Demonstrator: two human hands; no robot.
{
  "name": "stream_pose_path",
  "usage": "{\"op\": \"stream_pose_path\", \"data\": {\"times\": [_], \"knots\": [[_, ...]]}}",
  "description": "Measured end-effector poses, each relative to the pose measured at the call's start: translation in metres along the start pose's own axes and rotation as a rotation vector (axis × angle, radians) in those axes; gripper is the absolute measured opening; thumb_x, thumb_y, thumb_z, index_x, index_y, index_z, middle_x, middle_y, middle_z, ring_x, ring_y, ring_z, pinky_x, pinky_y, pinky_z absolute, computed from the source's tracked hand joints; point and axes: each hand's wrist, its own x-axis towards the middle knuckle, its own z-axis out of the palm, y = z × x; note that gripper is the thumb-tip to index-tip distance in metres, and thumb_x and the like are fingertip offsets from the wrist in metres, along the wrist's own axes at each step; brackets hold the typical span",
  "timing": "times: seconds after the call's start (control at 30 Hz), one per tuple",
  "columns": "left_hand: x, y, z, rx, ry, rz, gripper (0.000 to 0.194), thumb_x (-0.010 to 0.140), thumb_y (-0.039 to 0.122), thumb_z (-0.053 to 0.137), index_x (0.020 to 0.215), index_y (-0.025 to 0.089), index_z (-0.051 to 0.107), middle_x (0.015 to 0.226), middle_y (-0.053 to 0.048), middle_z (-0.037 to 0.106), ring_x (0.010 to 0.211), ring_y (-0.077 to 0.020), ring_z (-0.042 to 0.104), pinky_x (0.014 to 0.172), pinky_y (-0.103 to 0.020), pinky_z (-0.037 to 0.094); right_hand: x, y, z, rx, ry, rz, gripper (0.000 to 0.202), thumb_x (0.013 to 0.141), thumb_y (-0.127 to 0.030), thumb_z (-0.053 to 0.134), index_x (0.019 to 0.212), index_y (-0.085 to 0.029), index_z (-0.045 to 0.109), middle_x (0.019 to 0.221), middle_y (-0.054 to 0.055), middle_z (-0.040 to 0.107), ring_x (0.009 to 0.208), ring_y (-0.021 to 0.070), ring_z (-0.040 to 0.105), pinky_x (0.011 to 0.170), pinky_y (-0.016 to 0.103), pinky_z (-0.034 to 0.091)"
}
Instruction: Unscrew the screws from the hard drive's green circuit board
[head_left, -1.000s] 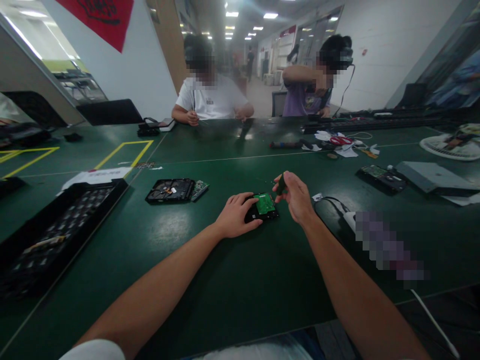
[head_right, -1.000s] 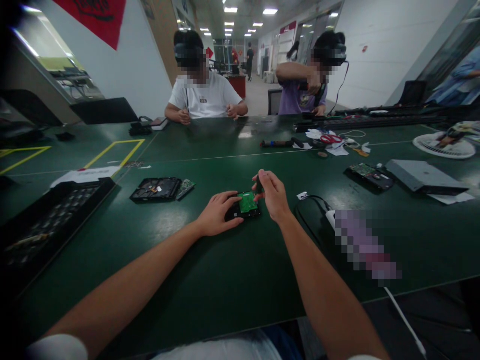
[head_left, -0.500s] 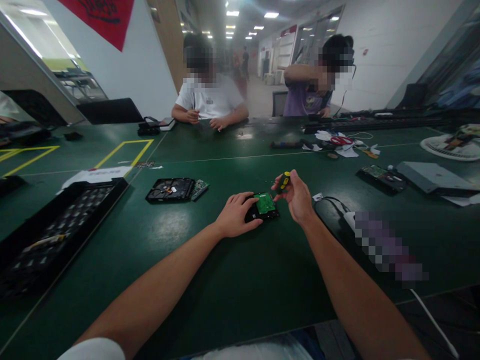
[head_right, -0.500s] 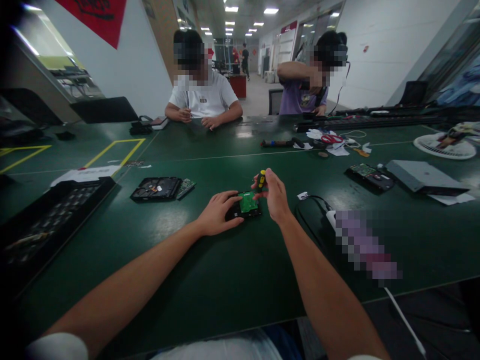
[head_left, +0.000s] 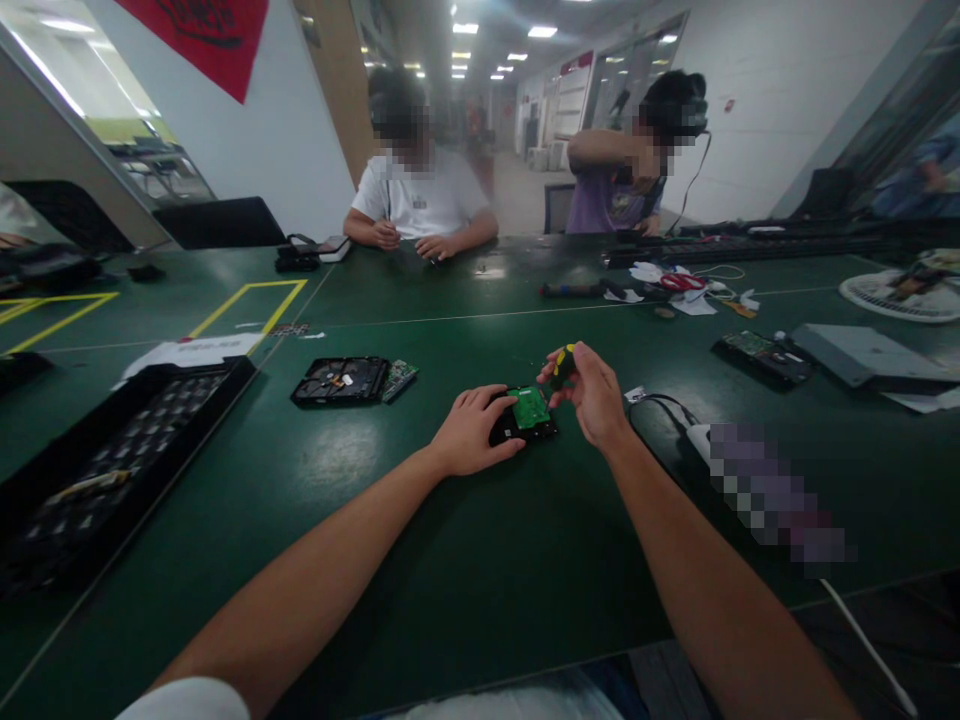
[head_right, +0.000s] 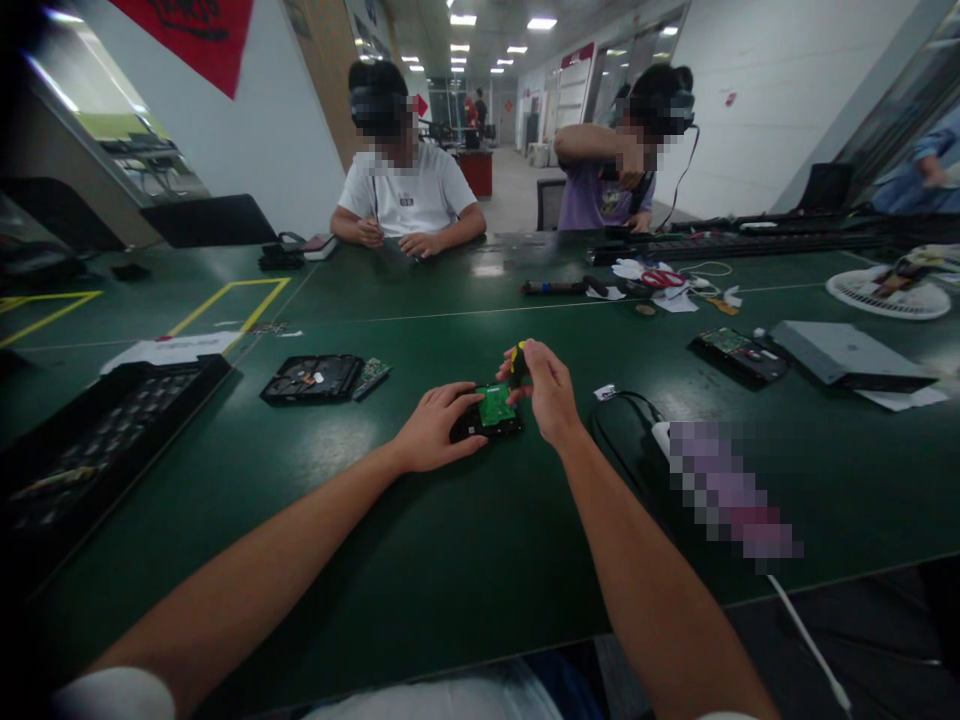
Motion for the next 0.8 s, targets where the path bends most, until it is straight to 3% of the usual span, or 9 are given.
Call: {"op": "stream_pose_path", "data": {"times": [0.3, 0.5, 0.8], "knots": [[0.0004, 0.0001, 0.0003, 0.017, 0.006, 0.0, 0.076, 0.092, 0.064, 0.067, 0.152, 0.022, 0.051, 0.157, -0.017, 0.049, 0.145, -0.0375, 0.047, 0.121, -0.058, 0.036, 0.0006, -0.0002, -0.0012, -0.038, -0.002, -0.007, 0.045, 0.094, -0.068, 0.064, 0.09, -0.023, 0.07, 0.08, 0.002, 0.064, 0.071, 0.0145, 0.062, 0.047, 0.021, 0.052], [0.0002, 0.0, 0.0004, 0.001, 0.008, -0.004, 0.075, 0.091, 0.064, 0.067, 0.153, 0.024, 0.051, 0.157, -0.016, 0.049, 0.145, -0.0381, 0.047, 0.12, -0.059, 0.037, -0.001, -0.0034, 0.0009, -0.028, 0.018, -0.008, 0.04, 0.092, -0.064, 0.069, 0.096, -0.024, 0.066, 0.083, 0.001, 0.067, 0.075, 0.0163, 0.068, 0.045, 0.02, 0.053], [0.0001, -0.0003, 0.0, -0.004, 0.005, -0.002, 0.075, 0.091, 0.063, 0.068, 0.154, 0.026, 0.049, 0.158, -0.015, 0.048, 0.146, -0.038, 0.046, 0.121, -0.06, 0.036, 0.0007, 0.0, -0.0007, 0.001, 0.021, 0.004, 0.048, 0.096, -0.069, 0.058, 0.097, -0.022, 0.069, 0.084, 0.004, 0.069, 0.076, 0.0179, 0.07, 0.043, 0.021, 0.049]]}}
